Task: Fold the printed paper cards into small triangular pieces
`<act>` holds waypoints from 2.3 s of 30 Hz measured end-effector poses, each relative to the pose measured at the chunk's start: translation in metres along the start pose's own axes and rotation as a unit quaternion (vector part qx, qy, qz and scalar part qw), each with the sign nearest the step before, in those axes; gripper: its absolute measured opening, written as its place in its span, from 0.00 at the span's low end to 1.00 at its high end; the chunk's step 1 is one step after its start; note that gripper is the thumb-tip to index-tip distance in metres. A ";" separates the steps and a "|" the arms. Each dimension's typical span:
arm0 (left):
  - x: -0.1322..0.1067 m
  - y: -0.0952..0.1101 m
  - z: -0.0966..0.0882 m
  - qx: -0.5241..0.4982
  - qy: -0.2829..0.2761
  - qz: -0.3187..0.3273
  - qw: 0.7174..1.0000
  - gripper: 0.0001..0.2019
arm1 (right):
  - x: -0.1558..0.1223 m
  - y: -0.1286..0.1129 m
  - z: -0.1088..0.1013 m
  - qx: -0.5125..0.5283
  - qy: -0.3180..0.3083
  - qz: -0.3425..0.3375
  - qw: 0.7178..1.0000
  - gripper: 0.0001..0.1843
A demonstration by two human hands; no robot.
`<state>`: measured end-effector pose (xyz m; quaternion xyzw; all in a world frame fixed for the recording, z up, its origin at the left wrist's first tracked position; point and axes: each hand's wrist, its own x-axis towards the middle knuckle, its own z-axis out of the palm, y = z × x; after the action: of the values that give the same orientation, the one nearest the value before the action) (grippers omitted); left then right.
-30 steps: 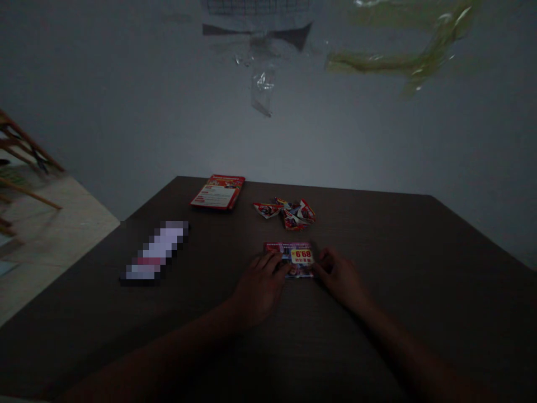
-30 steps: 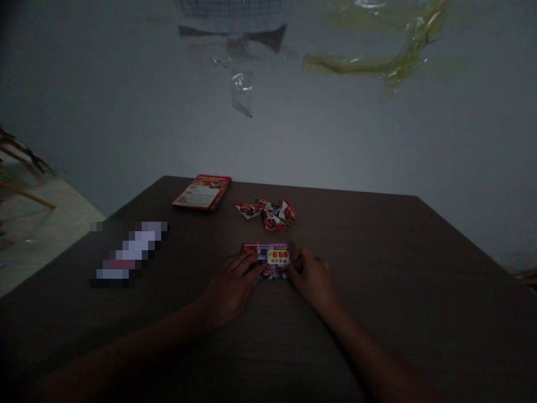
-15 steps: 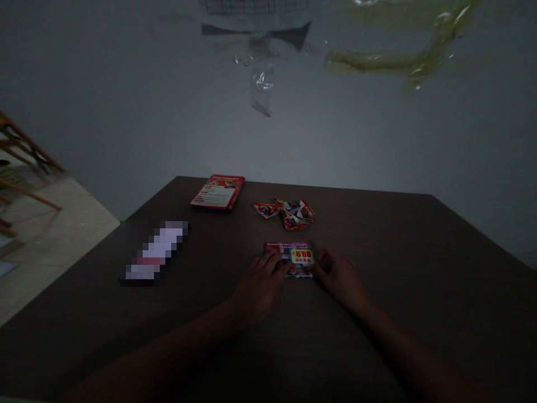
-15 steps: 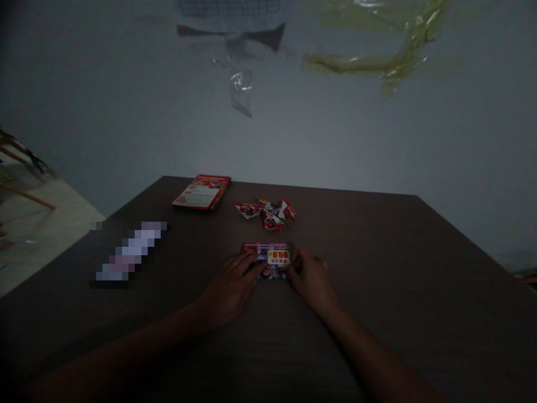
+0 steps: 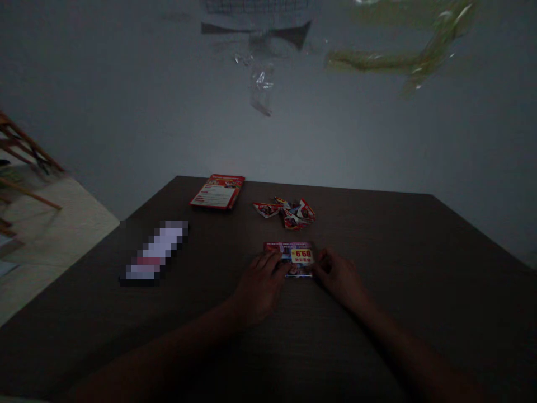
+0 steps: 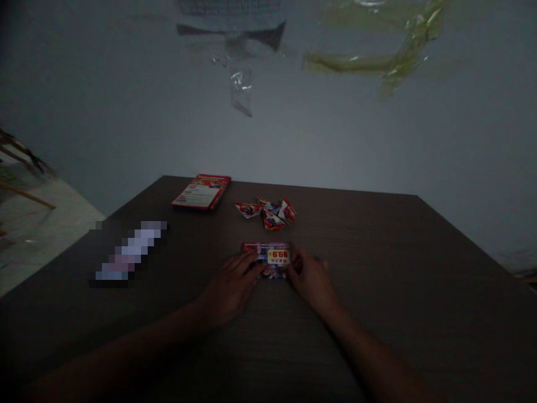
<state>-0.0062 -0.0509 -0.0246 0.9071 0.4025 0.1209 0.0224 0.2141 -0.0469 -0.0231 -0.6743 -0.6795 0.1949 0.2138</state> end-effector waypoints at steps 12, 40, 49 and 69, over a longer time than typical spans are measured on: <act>0.000 0.000 0.001 -0.002 0.011 0.010 1.000 0.20 | -0.001 -0.003 -0.002 0.010 -0.008 -0.001 1.000 0.05; 0.000 0.001 -0.006 -0.019 0.009 0.009 1.000 0.19 | -0.003 -0.003 0.000 -0.025 0.001 -0.017 1.000 0.06; -0.001 -0.001 -0.006 -0.026 0.013 0.009 1.000 0.19 | -0.007 -0.018 -0.008 -0.111 0.036 -0.207 0.971 0.13; -0.001 -0.001 -0.008 -0.027 0.007 0.005 1.000 0.19 | -0.025 -0.021 0.003 -0.210 -0.030 -0.329 0.920 0.24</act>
<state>-0.0089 -0.0515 -0.0174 0.9075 0.3944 0.1381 0.0434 0.1949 -0.0719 -0.0147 -0.4356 -0.8946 -0.0134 0.0985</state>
